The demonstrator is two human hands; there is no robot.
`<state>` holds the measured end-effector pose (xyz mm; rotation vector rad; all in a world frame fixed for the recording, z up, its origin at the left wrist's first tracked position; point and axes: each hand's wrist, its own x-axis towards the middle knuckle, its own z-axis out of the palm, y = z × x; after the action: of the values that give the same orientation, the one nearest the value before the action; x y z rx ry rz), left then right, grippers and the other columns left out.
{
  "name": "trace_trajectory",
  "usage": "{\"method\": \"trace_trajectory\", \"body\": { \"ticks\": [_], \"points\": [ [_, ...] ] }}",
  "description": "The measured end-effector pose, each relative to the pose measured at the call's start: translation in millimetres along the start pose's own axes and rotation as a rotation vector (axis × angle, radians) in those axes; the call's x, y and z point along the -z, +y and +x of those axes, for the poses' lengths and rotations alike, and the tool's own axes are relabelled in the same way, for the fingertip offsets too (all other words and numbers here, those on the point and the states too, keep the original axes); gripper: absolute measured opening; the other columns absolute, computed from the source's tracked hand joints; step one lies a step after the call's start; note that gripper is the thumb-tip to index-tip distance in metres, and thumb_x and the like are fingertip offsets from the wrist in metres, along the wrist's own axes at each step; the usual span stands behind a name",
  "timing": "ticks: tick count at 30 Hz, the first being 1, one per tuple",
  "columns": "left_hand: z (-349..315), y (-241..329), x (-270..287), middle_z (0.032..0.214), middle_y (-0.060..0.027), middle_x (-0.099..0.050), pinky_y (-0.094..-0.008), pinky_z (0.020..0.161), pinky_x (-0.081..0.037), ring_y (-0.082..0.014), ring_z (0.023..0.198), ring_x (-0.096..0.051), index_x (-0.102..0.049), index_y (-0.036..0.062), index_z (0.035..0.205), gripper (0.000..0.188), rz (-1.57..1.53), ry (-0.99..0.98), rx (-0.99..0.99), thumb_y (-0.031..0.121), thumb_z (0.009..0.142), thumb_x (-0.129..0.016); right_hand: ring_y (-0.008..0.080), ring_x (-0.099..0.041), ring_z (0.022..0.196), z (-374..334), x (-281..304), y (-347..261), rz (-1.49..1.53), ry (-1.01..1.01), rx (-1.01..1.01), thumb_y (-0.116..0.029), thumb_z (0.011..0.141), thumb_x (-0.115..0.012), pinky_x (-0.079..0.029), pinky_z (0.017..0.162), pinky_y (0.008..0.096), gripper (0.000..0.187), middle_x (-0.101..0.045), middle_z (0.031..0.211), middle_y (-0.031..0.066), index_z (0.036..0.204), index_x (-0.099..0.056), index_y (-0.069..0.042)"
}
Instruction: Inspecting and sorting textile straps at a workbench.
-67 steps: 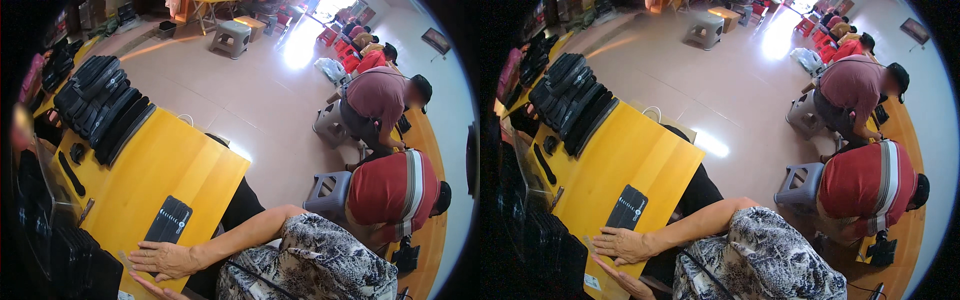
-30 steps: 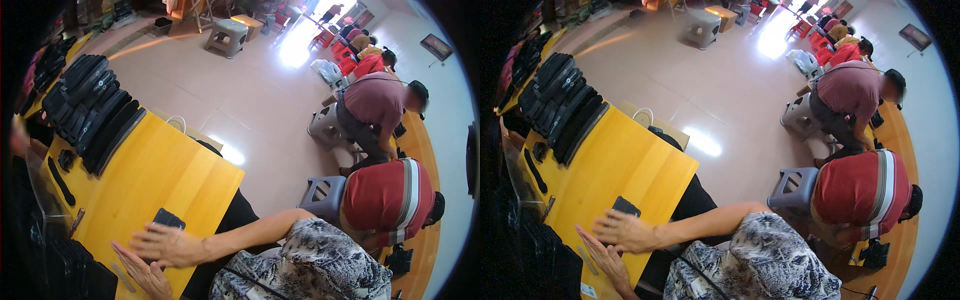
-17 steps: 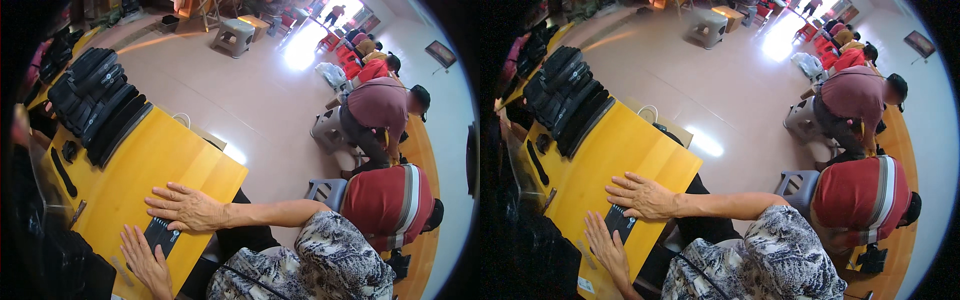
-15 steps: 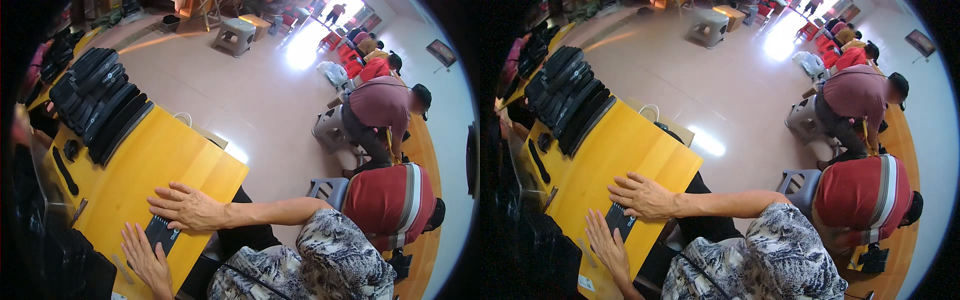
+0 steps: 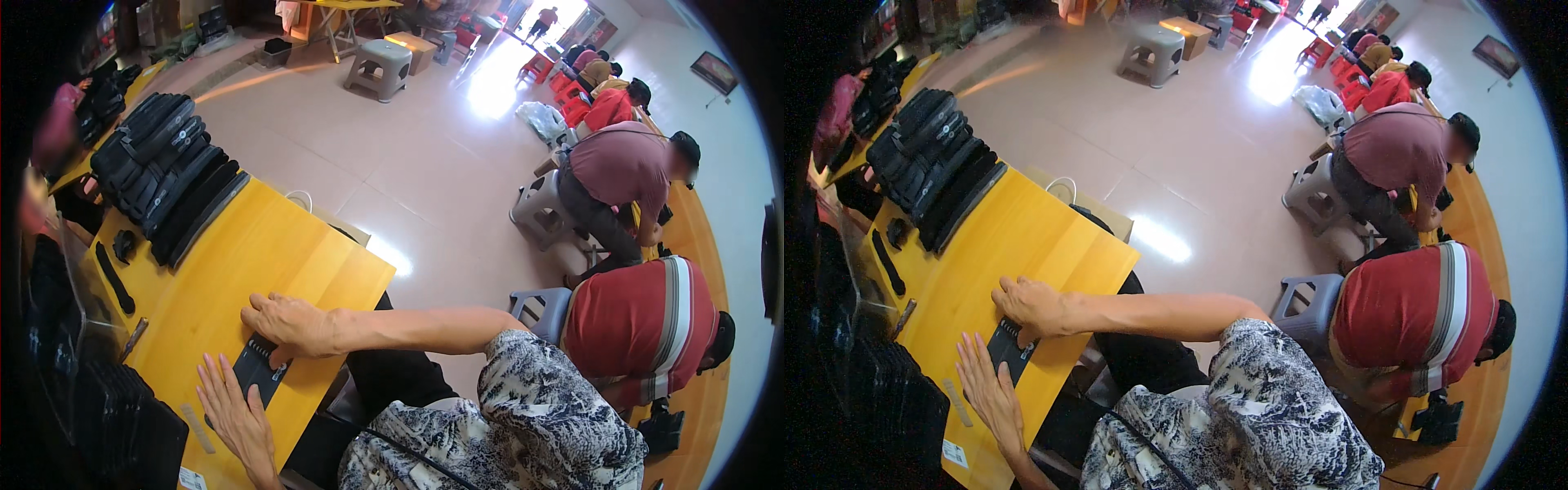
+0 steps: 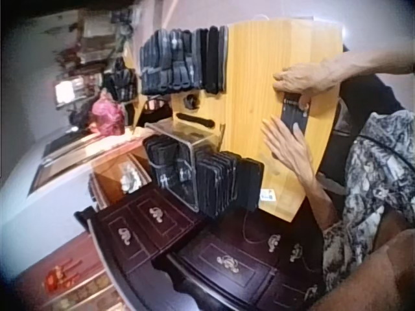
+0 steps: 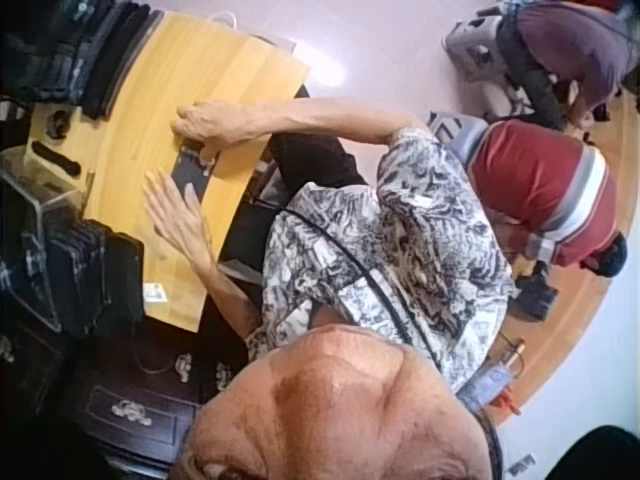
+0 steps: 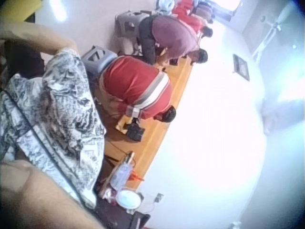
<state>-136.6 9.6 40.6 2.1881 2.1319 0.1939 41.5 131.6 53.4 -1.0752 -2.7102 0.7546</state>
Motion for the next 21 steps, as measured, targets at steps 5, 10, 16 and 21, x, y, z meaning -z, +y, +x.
{"method": "trace_trajectory", "body": {
  "ticks": [5, 10, 16, 21],
  "points": [
    [-1.8, -2.9, -5.1, 0.152, -0.0117, -0.026, -0.0457, 0.114, -0.018, -0.0314, 0.141, -0.023, -0.030, 0.0095, 0.146, 0.055, 0.025, 0.041, -0.007, 0.039, 0.100, -0.032, 0.0356, -0.057, 0.093, 7.3, 6.9, -1.3, 0.091, -0.090, -0.073, -0.030, 0.057, -0.087, -0.048, 0.081, 0.0381, 0.070, -0.052, 0.096, 0.0199, 0.102, -0.046, 0.006],
    [-2.9, -3.9, -5.9, 0.152, -0.0111, -0.026, -0.0459, 0.114, -0.020, -0.0309, 0.141, -0.023, -0.031, 0.0106, 0.146, 0.055, 0.038, 0.048, -0.010, 0.039, 0.099, -0.035, 0.0388, -0.058, 0.094, 12.8, 12.3, -6.4, 0.122, -0.149, -0.132, -0.024, 0.059, -0.086, -0.049, 0.080, 0.0400, 0.067, -0.052, 0.101, 0.0225, 0.103, -0.047, 0.007],
    [-1.5, -4.5, -5.7, 0.152, -0.0111, -0.027, -0.0459, 0.114, -0.019, -0.0309, 0.140, -0.024, -0.032, 0.0116, 0.146, 0.054, 0.047, 0.061, -0.021, 0.038, 0.099, -0.035, 0.0358, -0.063, 0.087, 13.5, 15.9, 6.8, 0.207, -0.174, -0.183, -0.029, 0.067, -0.081, -0.050, 0.073, 0.0407, 0.057, -0.063, 0.087, 0.0191, 0.104, -0.052, 0.003],
    [0.3, 0.1, -1.9, 0.152, -0.0112, -0.027, -0.0461, 0.114, -0.019, -0.0309, 0.140, -0.024, -0.033, 0.0123, 0.145, 0.053, 0.049, 0.044, -0.023, 0.036, 0.098, -0.037, 0.0351, -0.064, 0.082, 0.1, 9.0, 23.7, 0.205, -0.117, -0.102, -0.041, 0.077, -0.072, -0.050, 0.069, 0.0421, 0.050, -0.064, 0.078, 0.0182, 0.098, -0.054, 0.000]
  ]
}}
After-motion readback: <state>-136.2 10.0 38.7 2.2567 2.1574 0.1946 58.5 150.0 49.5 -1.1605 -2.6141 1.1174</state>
